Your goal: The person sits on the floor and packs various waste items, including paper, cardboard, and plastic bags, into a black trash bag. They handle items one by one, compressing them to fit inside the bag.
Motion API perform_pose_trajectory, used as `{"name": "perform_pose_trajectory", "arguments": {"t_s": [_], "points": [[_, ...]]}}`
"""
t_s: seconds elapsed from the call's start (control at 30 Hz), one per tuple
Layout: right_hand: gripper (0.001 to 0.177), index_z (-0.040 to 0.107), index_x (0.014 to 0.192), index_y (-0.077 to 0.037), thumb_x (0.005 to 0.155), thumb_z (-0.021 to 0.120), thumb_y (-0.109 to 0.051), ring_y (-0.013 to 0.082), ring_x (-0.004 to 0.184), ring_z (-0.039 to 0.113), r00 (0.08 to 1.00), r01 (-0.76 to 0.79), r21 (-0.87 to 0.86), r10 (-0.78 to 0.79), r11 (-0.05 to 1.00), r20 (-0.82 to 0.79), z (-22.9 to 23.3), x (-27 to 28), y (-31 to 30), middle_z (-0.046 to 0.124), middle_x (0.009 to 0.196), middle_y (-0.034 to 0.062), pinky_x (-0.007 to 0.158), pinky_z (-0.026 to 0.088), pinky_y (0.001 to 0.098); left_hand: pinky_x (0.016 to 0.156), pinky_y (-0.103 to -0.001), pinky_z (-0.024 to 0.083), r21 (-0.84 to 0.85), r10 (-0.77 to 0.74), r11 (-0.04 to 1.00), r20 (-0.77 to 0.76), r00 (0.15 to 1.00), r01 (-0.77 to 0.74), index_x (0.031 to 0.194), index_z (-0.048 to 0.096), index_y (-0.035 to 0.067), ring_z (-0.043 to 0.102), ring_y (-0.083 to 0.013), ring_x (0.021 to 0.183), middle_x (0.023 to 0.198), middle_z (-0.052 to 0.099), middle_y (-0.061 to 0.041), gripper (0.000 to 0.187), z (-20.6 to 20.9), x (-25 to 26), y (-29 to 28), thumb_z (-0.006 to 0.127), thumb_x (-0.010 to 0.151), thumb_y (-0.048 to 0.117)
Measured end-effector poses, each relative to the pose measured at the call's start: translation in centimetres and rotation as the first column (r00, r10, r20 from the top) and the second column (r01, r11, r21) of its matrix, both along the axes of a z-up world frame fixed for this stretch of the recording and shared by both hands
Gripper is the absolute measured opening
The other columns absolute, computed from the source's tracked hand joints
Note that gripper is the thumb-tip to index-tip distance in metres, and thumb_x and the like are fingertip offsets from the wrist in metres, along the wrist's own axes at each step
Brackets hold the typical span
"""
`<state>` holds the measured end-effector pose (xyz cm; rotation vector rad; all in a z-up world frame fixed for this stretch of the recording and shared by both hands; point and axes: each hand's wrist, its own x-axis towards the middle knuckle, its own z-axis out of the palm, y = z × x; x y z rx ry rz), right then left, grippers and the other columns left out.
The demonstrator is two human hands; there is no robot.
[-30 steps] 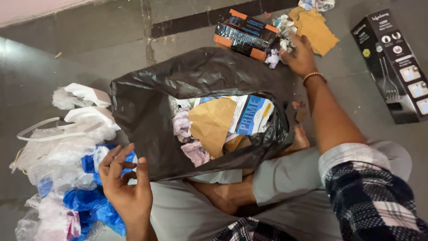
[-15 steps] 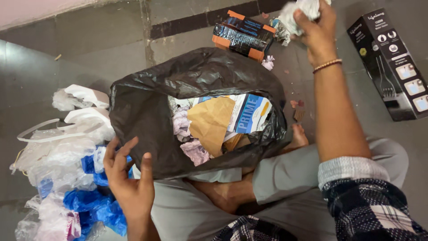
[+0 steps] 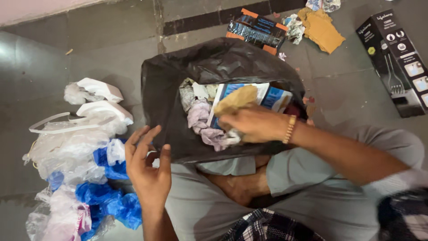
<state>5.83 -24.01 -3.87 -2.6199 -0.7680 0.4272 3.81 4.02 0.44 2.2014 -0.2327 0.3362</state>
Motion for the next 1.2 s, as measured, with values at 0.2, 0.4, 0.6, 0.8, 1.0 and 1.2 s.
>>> {"name": "perform_pose_trajectory", "arguments": {"t_s": [0.2,0.4,0.6,0.8,1.0,1.2], "points": [[0.057,0.056,0.119,-0.003,0.071,0.083,-0.016,0.0414,0.095,0.066,0.994,0.022,0.306,-0.053,0.952,0.095,-1.9,-3.3,-5.4,0.067,0.099,0.0178,0.077,0.053,0.0480,0.107,-0.048,0.048,0.400,-0.529,0.819,0.248,0.812,0.411,0.128,0.071,0.016,0.057,-0.0300,0.124,0.130,0.058,-0.011,0.042,-0.1,-4.5,-4.0,0.070,0.086,0.017],[0.038,0.063,0.115,-0.005,0.079,0.074,-0.006,0.0360,0.101,0.065,0.981,0.055,0.297,-0.107,0.953,0.160,-2.6,-3.4,-4.8,0.066,0.104,0.0148,0.084,0.053,0.0438,0.069,-0.040,0.056,0.699,-0.540,0.575,-0.066,0.839,0.425,0.107,0.070,0.012,0.071,-0.0259,0.088,0.099,0.070,-0.009,0.019,-6.0,-4.6,-11.1,0.064,0.089,0.019],[0.022,0.068,0.098,-0.003,0.077,0.070,-0.009,0.0366,0.095,0.067,0.982,-0.179,0.359,0.144,0.916,0.124,-6.3,-3.9,-3.3,0.066,0.096,0.0165,0.077,0.055,0.0448,0.053,-0.036,0.053,0.572,-0.605,0.655,0.004,0.796,0.495,0.079,0.062,0.013,0.069,-0.0219,0.063,0.081,0.065,-0.005,0.005,-6.5,-5.9,-10.0,0.065,0.081,0.010],[0.016,0.074,0.078,-0.007,0.084,0.063,-0.016,0.0343,0.084,0.073,0.986,0.000,-0.158,0.026,0.987,0.165,-14.3,-3.6,-0.3,0.072,0.086,0.0164,0.074,0.058,0.0475,0.054,-0.037,0.051,0.422,-0.684,0.678,0.062,0.727,0.602,0.081,0.060,0.011,0.065,-0.0238,0.060,0.081,0.059,-0.006,0.008,-4.0,-6.2,-9.7,0.066,0.077,0.009],[0.015,0.074,0.077,-0.003,0.082,0.063,-0.012,0.0361,0.079,0.072,0.993,0.080,-0.066,-0.074,0.995,0.093,-18.1,-1.7,1.3,0.071,0.084,0.0205,0.069,0.057,0.0488,0.057,-0.038,0.050,0.391,-0.688,0.685,0.071,0.722,0.615,0.082,0.059,0.011,0.064,-0.0233,0.062,0.081,0.057,-0.005,0.009,-3.3,-6.0,-9.3,0.066,0.077,0.010],[0.011,0.073,0.080,-0.003,0.074,0.067,-0.010,0.0357,0.075,0.072,0.995,-0.101,-0.080,0.099,0.992,-0.029,-9.6,-1.1,-1.2,0.070,0.078,0.0206,0.067,0.057,0.0470,0.057,-0.038,0.049,0.417,-0.679,0.686,0.070,0.731,0.597,0.082,0.060,0.013,0.063,-0.0240,0.062,0.079,0.057,-0.004,0.009,-2.5,-5.5,-8.2,0.068,0.078,0.012]]}}
